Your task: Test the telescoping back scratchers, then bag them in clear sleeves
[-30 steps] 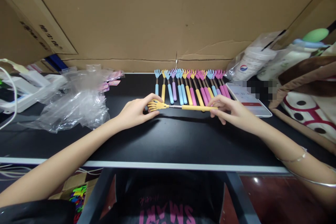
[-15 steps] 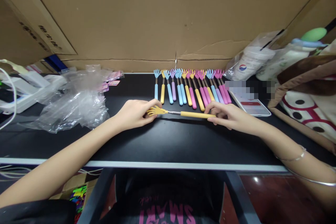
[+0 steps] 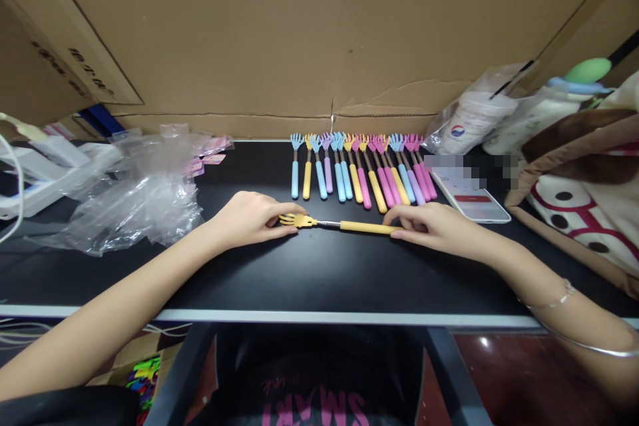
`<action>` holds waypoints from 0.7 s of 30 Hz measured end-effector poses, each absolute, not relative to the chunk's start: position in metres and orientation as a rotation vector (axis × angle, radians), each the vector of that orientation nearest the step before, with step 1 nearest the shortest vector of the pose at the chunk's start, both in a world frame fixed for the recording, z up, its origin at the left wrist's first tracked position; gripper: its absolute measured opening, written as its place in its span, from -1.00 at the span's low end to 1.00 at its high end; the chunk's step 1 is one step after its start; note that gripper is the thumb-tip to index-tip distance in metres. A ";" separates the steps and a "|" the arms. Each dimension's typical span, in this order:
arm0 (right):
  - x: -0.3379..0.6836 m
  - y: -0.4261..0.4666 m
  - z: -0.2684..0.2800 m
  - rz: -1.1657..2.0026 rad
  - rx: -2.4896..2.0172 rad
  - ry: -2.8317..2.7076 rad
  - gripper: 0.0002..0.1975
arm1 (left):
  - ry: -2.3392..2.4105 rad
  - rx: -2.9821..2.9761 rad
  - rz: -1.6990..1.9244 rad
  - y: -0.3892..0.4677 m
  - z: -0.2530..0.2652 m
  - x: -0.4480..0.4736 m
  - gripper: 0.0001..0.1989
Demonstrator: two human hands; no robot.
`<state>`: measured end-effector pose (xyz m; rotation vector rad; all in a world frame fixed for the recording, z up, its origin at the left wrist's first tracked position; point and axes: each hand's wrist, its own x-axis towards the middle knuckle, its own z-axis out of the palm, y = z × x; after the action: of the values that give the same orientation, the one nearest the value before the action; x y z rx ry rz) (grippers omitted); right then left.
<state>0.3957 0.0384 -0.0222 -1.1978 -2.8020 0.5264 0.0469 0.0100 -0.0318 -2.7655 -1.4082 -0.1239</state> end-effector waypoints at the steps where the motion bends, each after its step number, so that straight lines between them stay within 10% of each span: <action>1: 0.396 0.038 -0.022 0.528 -1.203 -2.801 -0.67 | -1.404 -2.770 -0.128 0.011 -0.032 0.046 -0.61; 21: 0.386 0.033 -0.025 0.592 -0.975 -2.812 -0.60 | -1.308 -2.701 -0.198 0.019 -0.025 0.025 -0.67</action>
<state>0.3856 0.0327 -0.0253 -0.9745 -2.8118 0.5915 0.0252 0.0191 -0.0254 -2.7010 -1.3084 -0.1984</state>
